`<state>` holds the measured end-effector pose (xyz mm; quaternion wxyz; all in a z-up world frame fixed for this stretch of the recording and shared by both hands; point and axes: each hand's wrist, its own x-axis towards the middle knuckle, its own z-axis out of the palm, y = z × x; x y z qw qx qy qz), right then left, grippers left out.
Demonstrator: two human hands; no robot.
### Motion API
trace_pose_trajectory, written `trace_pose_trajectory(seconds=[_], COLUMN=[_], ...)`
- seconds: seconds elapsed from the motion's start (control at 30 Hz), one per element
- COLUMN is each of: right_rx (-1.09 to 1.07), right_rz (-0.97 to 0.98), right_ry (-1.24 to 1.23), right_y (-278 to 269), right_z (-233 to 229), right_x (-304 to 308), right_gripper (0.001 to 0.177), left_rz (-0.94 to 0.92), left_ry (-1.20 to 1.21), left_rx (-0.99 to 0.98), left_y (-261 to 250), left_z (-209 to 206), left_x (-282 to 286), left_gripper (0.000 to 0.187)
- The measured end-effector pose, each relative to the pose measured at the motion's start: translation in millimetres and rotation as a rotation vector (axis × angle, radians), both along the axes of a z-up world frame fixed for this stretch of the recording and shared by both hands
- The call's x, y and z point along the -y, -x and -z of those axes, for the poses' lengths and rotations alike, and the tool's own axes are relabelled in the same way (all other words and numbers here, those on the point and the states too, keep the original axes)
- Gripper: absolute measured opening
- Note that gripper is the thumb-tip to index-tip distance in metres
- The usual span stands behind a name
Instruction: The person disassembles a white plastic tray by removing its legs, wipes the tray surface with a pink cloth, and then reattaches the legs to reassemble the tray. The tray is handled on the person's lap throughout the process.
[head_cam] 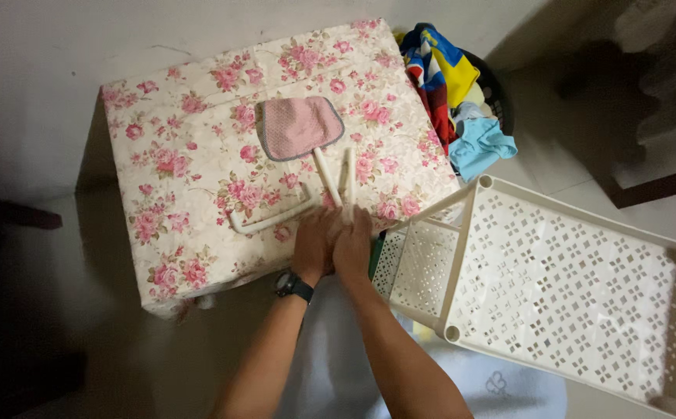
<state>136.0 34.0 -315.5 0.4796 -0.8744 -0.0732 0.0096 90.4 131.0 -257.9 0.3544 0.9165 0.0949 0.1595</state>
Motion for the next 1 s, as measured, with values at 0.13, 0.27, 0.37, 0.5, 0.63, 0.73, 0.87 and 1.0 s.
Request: trace_pose_trajectory(seconds=[0.13, 0.27, 0.37, 0.5, 0.63, 0.73, 0.87, 1.0], right_rx=[-0.041, 0.016, 0.072, 0.305, 0.245, -0.029, 0.282, 0.271], right_rz=[0.082, 0.065, 0.013, -0.095, -0.094, -0.093, -0.437, -0.571], right_ry=[-0.083, 0.092, 0.134, -0.002, 0.019, -0.219, -0.087, -0.209], right_y=[6.2, 3.3, -1.4, 5.6, 31.3, 59.3, 100.2, 128.0], right_z=[-6.6, -15.3, -18.4, -30.8, -65.2, -103.5, -154.3, -183.4], right_x=[10.4, 17.4, 14.8, 10.4, 8.7, 16.6, 44.2, 93.9], right_gripper=[0.048, 0.041, 0.039, 0.042, 0.044, 0.045, 0.052, 0.066], left_rz=[0.073, 0.132, 0.04, -0.054, 0.019, 0.072, 0.054, -0.099], left_ry=[-0.137, -0.298, -0.118, -0.185, -0.239, -0.365, -0.389, -0.472], left_rx=[-0.084, -0.122, -0.095, -0.156, -0.048, 0.121, 0.135, 0.252], left_y=[-3.5, -6.8, -12.8, -16.7, -3.4, 3.6, -6.9, -27.5], left_z=[4.7, 21.9, 41.7, 57.9, 57.9, 63.6, 72.9, 52.9], left_x=[7.4, 9.9, 10.6, 9.5, 7.6, 11.9, 8.3, 16.5], left_gripper=[0.047, 0.051, 0.054, 0.049, 0.057, 0.055, 0.049, 0.052])
